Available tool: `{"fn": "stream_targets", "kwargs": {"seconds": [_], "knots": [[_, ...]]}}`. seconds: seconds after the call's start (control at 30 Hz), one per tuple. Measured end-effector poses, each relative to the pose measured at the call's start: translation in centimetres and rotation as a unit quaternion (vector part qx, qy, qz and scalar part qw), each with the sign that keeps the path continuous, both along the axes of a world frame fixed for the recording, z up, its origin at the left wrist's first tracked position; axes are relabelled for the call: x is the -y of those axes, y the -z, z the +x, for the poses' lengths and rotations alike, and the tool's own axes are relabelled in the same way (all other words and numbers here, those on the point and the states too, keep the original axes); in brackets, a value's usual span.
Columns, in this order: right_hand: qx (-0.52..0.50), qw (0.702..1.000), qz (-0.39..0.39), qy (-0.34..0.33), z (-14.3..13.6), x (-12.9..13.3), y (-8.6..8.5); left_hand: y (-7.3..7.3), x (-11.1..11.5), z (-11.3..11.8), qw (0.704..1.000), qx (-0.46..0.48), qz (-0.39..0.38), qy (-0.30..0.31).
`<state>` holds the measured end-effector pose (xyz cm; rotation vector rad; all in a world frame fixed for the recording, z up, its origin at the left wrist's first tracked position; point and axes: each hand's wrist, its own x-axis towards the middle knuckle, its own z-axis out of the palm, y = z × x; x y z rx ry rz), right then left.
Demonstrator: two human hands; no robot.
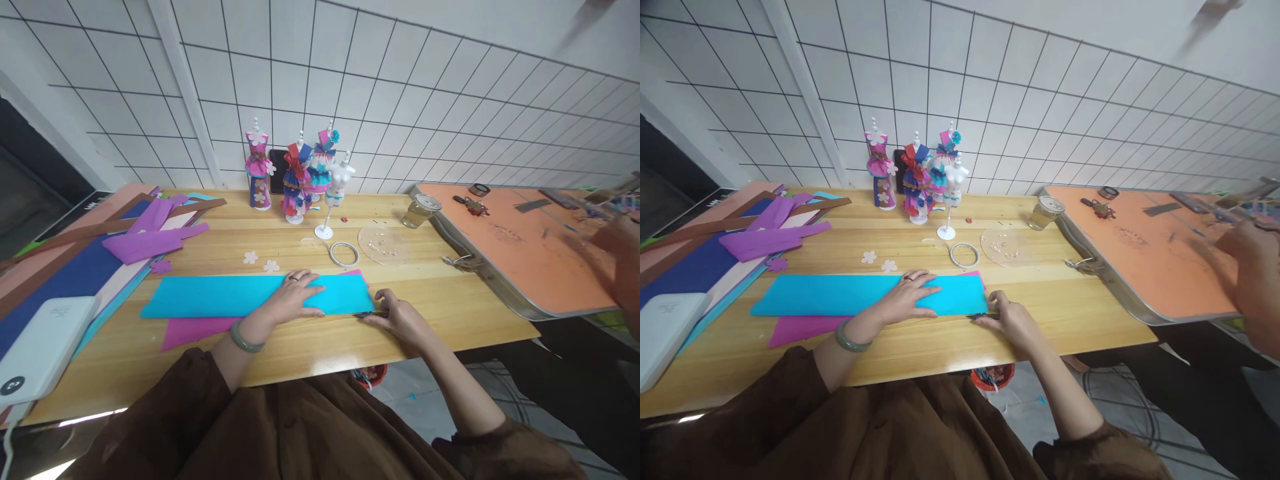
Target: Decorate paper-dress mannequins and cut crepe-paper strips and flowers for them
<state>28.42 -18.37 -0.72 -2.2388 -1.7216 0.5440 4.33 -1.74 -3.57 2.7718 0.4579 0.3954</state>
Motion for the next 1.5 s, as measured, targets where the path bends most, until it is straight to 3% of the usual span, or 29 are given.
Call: {"fn": "stream_targets", "kwargs": {"seconds": [0.4,1.5], "knots": [[-0.002,1.000,0.015,-0.005,-0.39,-0.23,0.27,0.11,0.04,0.09,1.000,-0.001,-0.001,-0.005],[0.110,0.993,0.016,-0.032,-0.55,-0.10,0.58,0.17,0.06,0.12,1.000,0.007,0.004,-0.005]]}}
